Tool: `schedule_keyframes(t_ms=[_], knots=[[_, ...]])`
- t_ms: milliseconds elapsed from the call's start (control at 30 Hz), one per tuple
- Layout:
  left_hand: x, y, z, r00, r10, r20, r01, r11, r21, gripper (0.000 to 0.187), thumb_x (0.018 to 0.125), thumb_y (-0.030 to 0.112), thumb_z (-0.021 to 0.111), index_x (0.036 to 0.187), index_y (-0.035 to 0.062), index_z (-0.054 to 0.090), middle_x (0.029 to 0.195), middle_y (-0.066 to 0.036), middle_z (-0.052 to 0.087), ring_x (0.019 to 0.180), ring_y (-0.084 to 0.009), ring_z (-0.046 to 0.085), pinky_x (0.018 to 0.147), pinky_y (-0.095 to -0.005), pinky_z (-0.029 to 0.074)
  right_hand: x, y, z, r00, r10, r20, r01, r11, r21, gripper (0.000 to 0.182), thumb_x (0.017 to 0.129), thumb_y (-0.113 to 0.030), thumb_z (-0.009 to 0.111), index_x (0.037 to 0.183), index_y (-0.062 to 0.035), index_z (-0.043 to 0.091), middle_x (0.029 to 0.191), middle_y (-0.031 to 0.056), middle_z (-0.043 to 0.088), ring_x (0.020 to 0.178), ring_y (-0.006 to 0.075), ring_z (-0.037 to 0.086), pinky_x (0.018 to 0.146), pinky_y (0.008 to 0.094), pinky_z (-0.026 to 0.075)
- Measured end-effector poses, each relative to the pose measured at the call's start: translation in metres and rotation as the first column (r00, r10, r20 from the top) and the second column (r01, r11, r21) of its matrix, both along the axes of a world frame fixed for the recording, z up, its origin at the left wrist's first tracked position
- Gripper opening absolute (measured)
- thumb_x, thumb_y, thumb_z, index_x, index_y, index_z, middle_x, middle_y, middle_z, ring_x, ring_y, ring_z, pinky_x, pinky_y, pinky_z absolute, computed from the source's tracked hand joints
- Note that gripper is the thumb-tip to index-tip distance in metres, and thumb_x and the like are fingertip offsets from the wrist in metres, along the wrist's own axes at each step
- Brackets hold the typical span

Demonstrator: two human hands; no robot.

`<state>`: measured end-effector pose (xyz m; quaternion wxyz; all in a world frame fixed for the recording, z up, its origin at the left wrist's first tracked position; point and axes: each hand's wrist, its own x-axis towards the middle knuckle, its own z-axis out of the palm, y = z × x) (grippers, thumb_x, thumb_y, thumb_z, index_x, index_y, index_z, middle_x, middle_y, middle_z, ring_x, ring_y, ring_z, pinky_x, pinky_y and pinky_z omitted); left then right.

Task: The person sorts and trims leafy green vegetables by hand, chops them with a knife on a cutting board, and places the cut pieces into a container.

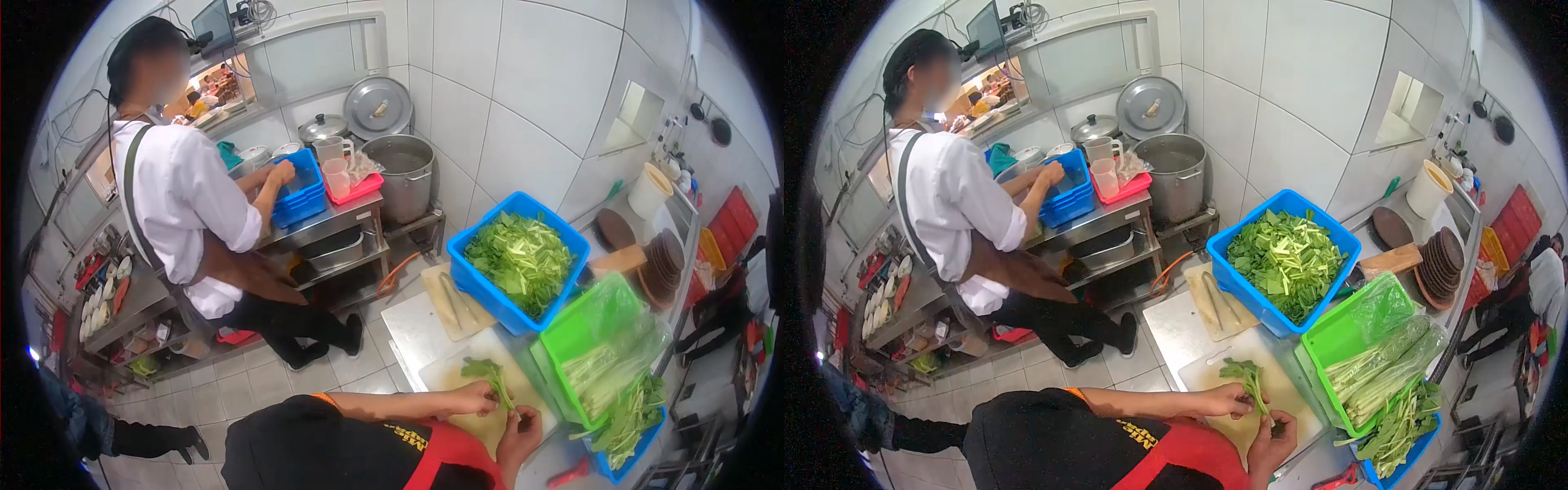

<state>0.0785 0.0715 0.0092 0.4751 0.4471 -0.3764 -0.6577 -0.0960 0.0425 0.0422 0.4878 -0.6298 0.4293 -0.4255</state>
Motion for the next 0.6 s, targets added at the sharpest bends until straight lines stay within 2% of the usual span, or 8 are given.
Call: schedule_keyframes(t_ms=[167, 233, 267, 367, 433, 500, 567, 600], knots=[[-0.004, 0.003, 0.019, 0.995, 0.072, -0.064, -0.071, 0.997, 0.011, 0.035, 0.100, 0.019, 0.063, 0.131, 0.0044, 0.059, 0.089, -0.001, 0.059, 0.078, -0.0111, 0.055, 0.071, -0.0243, 0.047, 0.004, 0.002, 0.007, 1.000, -0.012, -0.005, 0.013, 0.992, 0.127, 0.008, 0.093, 0.000, 0.066, 0.097, 0.0006, 0.059, 0.082, 0.0035, 0.060, 0.069, 0.0096, 0.055, 0.061, 0.0240, 0.045], [-0.003, 0.000, 0.014, 0.994, 0.099, 0.038, -0.097, 0.994, -0.059, 0.033, 0.102, 0.027, 0.063, 0.125, 0.0044, 0.061, 0.095, -0.003, 0.063, 0.086, -0.0122, 0.059, 0.078, -0.0270, 0.050, 0.004, 0.003, 0.009, 0.998, 0.045, -0.052, -0.036, 0.986, 0.166, 0.007, 0.095, -0.002, 0.066, 0.095, -0.0007, 0.059, 0.073, 0.0028, 0.061, 0.058, 0.0084, 0.054, 0.054, 0.0234, 0.044], [-0.004, -0.001, 0.014, 0.995, 0.091, 0.038, -0.089, 0.994, -0.055, 0.033, 0.102, 0.027, 0.063, 0.125, 0.0044, 0.061, 0.095, -0.003, 0.063, 0.086, -0.0122, 0.059, 0.078, -0.0270, 0.050, 0.003, 0.003, 0.010, 0.998, 0.038, -0.052, -0.029, 0.985, 0.169, 0.007, 0.095, -0.002, 0.066, 0.095, -0.0007, 0.059, 0.073, 0.0028, 0.061, 0.058, 0.0084, 0.054, 0.054, 0.0234, 0.044], [-0.004, -0.008, 0.018, 0.962, 0.240, 0.127, -0.229, 0.969, -0.098, 0.024, 0.104, 0.023, 0.058, 0.116, 0.0033, 0.064, 0.096, -0.004, 0.067, 0.087, -0.0135, 0.062, 0.078, -0.0296, 0.052, 0.003, 0.005, 0.015, 0.989, 0.095, -0.111, -0.069, 0.974, 0.216, 0.007, 0.095, -0.003, 0.067, 0.094, -0.0012, 0.060, 0.072, 0.0049, 0.065, 0.056, 0.0085, 0.056, 0.051, 0.0236, 0.044], [-0.004, -0.014, 0.015, 0.928, 0.366, -0.065, -0.371, 0.901, -0.225, 0.029, 0.107, 0.026, 0.052, 0.112, 0.0010, 0.065, 0.096, -0.005, 0.068, 0.087, -0.0141, 0.063, 0.079, -0.0317, 0.052, 0.000, 0.005, 0.017, 0.976, 0.188, -0.105, -0.161, 0.962, 0.221, 0.008, 0.094, -0.003, 0.067, 0.093, -0.0017, 0.060, 0.073, 0.0064, 0.067, 0.057, 0.0094, 0.059, 0.052, 0.0244, 0.047], [0.008, -0.015, 0.043, 0.922, 0.358, -0.147, -0.379, 0.912, -0.155, 0.034, 0.109, 0.030, 0.048, 0.117, -0.0004, 0.061, 0.097, -0.007, 0.068, 0.088, -0.0161, 0.064, 0.082, -0.0322, 0.053, -0.002, 0.006, 0.012, 0.963, 0.244, -0.117, -0.217, 0.955, 0.202, 0.008, 0.094, -0.003, 0.068, 0.093, -0.0019, 0.059, 0.074, 0.0064, 0.067, 0.058, 0.0102, 0.060, 0.053, 0.0248, 0.048], [0.025, -0.018, 0.058, 0.909, 0.345, -0.234, -0.367, 0.929, -0.055, 0.040, 0.108, 0.035, 0.048, 0.130, 0.0022, 0.052, 0.109, -0.015, 0.069, 0.102, -0.0220, 0.068, 0.094, -0.0373, 0.053, -0.004, 0.007, 0.006, 0.947, 0.293, -0.130, -0.268, 0.946, 0.180, 0.009, 0.094, -0.003, 0.068, 0.092, -0.0021, 0.059, 0.074, 0.0064, 0.068, 0.060, 0.0109, 0.062, 0.055, 0.0252, 0.050], [0.030, -0.019, 0.067, 0.920, 0.336, -0.204, -0.355, 0.933, -0.063, 0.038, 0.108, 0.035, 0.048, 0.132, 0.0052, 0.051, 0.111, -0.016, 0.069, 0.104, -0.0219, 0.068, 0.096, -0.0360, 0.053, -0.005, 0.007, 0.005, 0.942, 0.318, -0.104, -0.297, 0.938, 0.176, 0.008, 0.094, -0.004, 0.068, 0.093, -0.0020, 0.061, 0.075, 0.0074, 0.069, 0.062, 0.0115, 0.063, 0.058, 0.0253, 0.051]])
